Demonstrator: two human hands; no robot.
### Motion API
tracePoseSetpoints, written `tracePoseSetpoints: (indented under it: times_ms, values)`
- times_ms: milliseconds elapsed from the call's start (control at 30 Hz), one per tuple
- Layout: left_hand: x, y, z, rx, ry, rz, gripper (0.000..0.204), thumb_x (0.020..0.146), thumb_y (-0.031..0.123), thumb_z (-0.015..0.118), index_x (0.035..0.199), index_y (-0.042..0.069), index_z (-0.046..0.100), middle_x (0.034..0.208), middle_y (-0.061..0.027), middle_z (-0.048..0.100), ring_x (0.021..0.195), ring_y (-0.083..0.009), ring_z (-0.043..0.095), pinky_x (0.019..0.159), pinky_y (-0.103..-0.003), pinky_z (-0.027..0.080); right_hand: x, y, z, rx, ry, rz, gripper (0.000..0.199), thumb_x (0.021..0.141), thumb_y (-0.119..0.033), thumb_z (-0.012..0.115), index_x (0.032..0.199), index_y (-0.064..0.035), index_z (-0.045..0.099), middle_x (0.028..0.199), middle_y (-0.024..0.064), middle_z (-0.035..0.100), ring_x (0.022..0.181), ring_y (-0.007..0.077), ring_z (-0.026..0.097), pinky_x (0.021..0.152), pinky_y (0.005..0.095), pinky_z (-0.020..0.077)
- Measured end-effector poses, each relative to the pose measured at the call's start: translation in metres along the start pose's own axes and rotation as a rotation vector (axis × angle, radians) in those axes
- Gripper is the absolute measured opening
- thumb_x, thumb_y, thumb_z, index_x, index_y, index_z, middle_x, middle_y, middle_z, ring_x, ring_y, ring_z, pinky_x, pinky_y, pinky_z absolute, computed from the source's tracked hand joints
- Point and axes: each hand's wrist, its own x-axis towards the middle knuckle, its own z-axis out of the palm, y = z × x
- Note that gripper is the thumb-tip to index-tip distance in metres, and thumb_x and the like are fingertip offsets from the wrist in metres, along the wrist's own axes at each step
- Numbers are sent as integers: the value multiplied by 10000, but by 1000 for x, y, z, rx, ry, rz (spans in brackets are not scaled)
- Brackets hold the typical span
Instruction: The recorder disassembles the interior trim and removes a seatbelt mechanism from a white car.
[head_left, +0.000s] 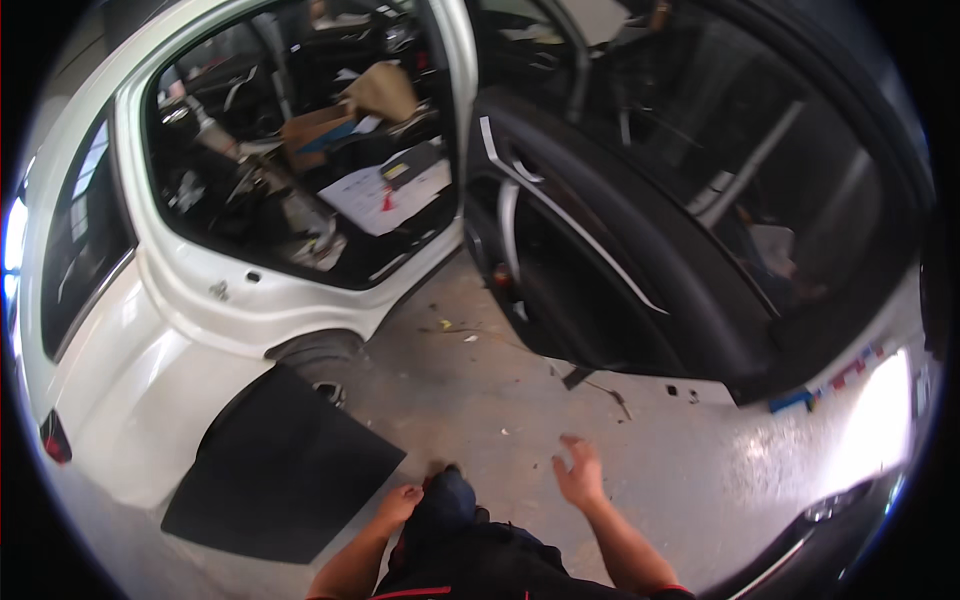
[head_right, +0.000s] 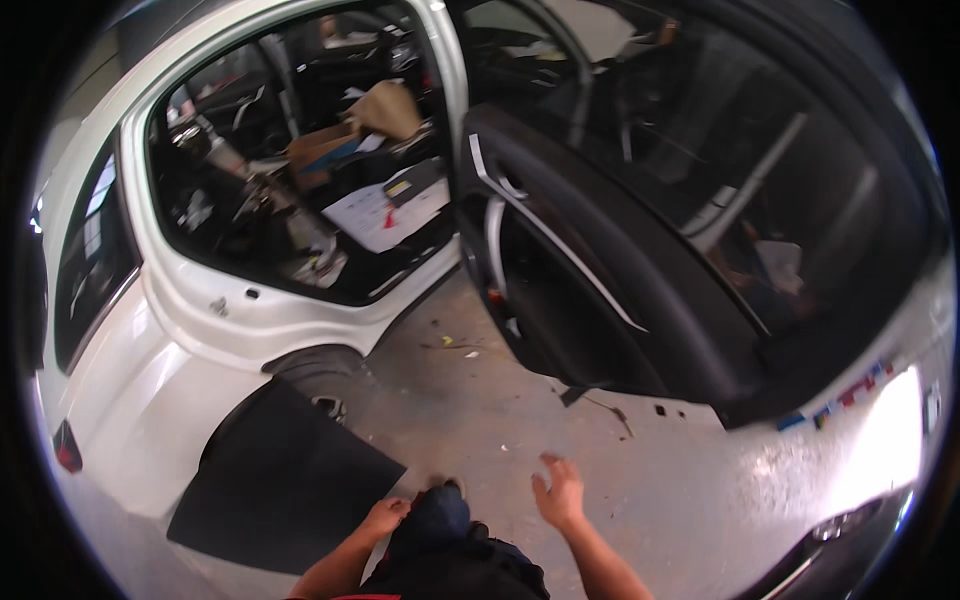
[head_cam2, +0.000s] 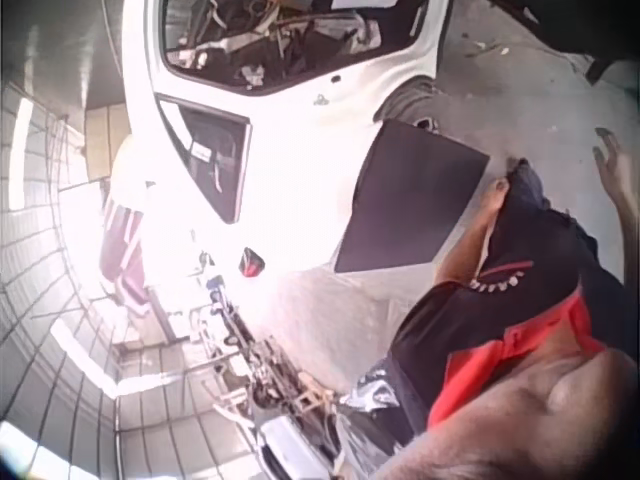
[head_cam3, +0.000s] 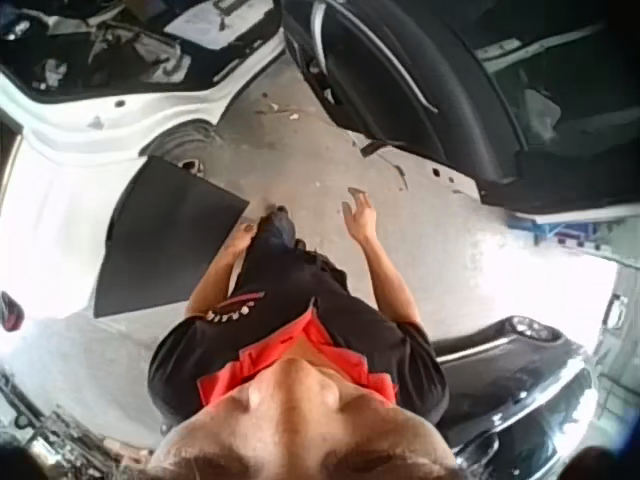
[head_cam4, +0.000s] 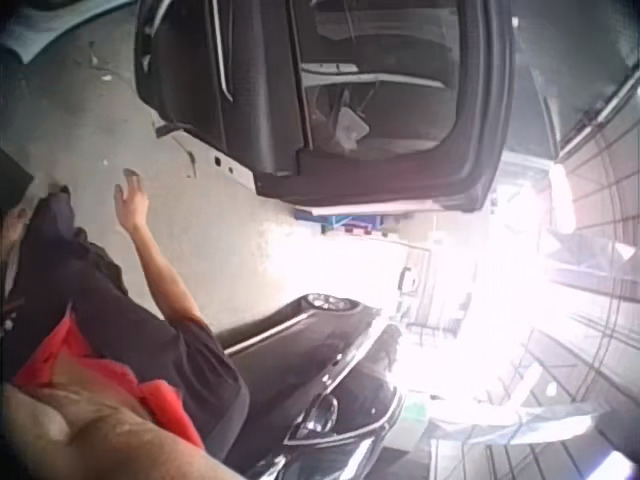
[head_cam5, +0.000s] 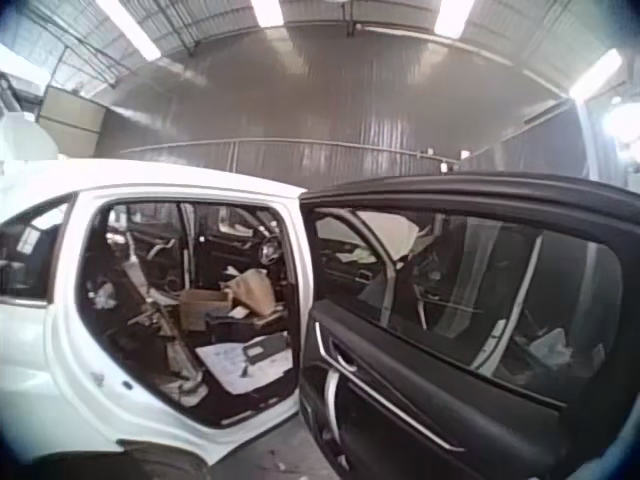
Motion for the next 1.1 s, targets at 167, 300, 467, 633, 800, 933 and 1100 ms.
tracePoseSetpoints:
  times_ms: [167,300,467,633,800,933,1100]
  values:
    - [32,36,-33,-180,50,-67,266,931,220,638,1045,-10,706,912,-56,701,838,-145,645,792,-301,502,14,28,107,101,-512,-129,439,886,-288,665,1260,-63,618,1229,180,654,1179,373,586,1031,443,455]
    - [104,70,-44,-171,30,-121,270,931,215,634,1072,-5,703,934,-73,703,862,-159,651,810,-307,505,84,34,140,107,-707,-185,437,914,-336,630,1260,-68,620,1234,175,653,1184,365,585,1030,446,455]
    - [232,157,-91,118,-75,118,320,935,306,632,1147,76,700,1102,-163,713,1092,-338,659,928,-413,509,196,36,155,78,-721,86,389,917,-314,645,1224,-75,645,1154,168,680,1081,327,652,938,415,515]
    - [315,266,-200,189,280,91,327,931,274,631,1196,88,682,1026,-196,718,987,-370,689,881,-421,537,284,21,187,108,-808,141,383,918,-303,640,1201,-46,654,1113,170,695,1063,335,657,926,420,514]
    - [378,324,-253,-23,312,56,328,937,247,630,1173,25,678,1058,-174,727,990,-303,712,876,-374,539,362,-10,232,237,-764,41,343,912,-250,655,1172,-27,657,1105,172,689,1061,337,653,920,411,515]
    - [407,318,-242,-34,319,47,325,943,258,632,1165,25,678,1056,-183,725,1001,-310,706,880,-382,537,432,-30,266,228,-841,8,341,915,-258,649,1164,-26,658,1091,177,688,1045,345,654,910,416,517]
    - [426,309,-215,-47,268,-170,317,944,273,638,1163,48,681,1018,-176,731,956,-299,711,865,-379,536,536,-63,331,179,-886,59,313,925,-239,631,1156,-29,644,1079,176,693,1015,346,665,880,426,523]
